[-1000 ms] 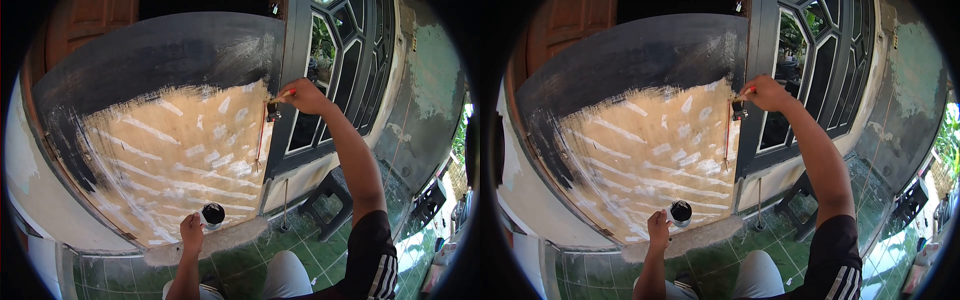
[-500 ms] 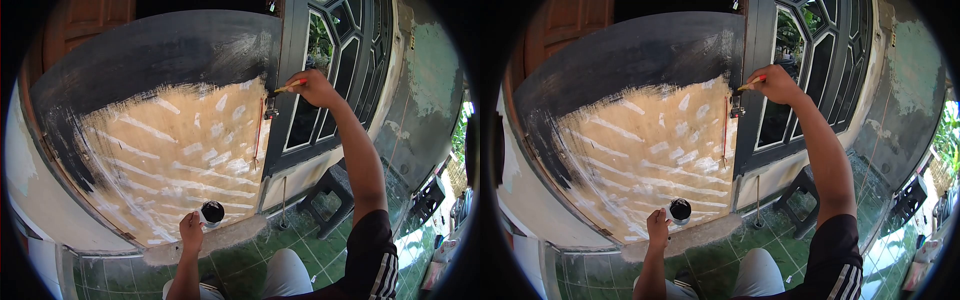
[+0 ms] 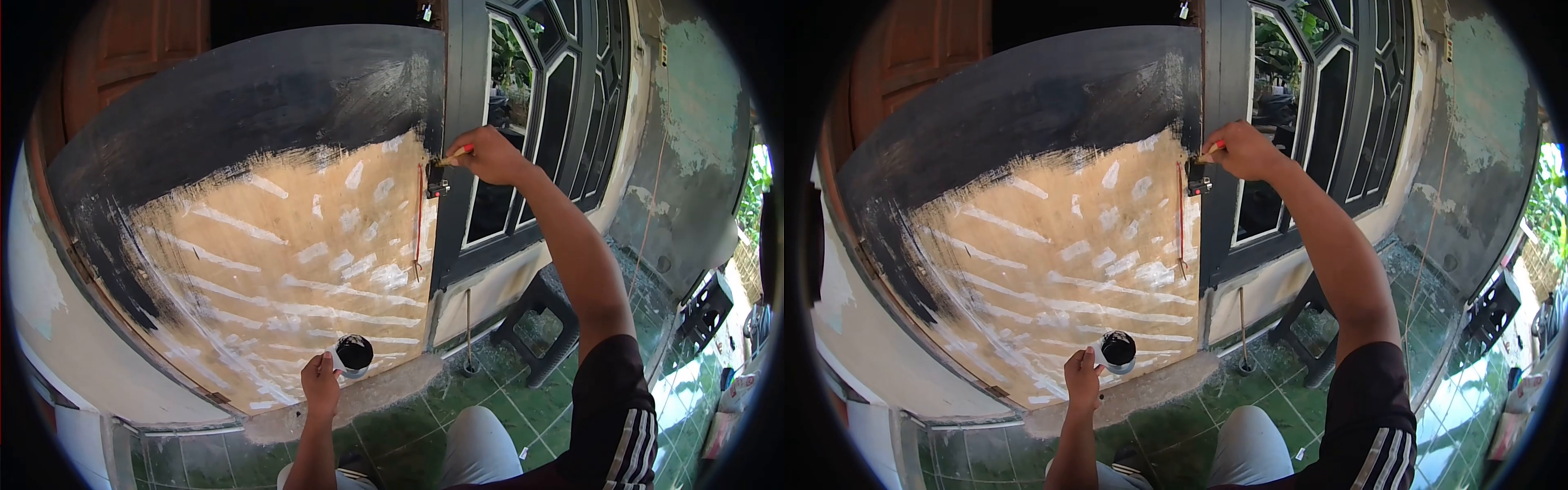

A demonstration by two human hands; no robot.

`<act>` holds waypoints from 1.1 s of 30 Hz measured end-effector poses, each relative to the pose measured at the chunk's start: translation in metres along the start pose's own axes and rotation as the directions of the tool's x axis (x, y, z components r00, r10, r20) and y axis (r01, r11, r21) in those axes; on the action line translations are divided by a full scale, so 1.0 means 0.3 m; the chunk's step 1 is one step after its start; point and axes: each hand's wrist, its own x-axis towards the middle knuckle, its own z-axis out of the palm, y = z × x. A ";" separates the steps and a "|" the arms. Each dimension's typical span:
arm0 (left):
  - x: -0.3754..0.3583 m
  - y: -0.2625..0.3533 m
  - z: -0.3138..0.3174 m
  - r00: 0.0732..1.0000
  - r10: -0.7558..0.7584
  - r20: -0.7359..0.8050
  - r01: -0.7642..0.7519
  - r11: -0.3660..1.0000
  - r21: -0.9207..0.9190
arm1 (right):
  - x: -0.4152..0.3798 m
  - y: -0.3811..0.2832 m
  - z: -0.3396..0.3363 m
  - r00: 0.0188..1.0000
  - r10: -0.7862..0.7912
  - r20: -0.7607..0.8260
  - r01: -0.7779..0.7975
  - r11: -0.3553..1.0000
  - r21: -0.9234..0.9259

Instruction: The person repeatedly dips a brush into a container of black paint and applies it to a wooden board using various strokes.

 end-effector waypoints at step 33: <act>-0.014 0.018 -0.031 1.000 -0.021 -0.007 0.021 1.000 0.013 | -0.281 -0.157 0.149 0.940 0.111 -0.323 -0.068 0.988 0.141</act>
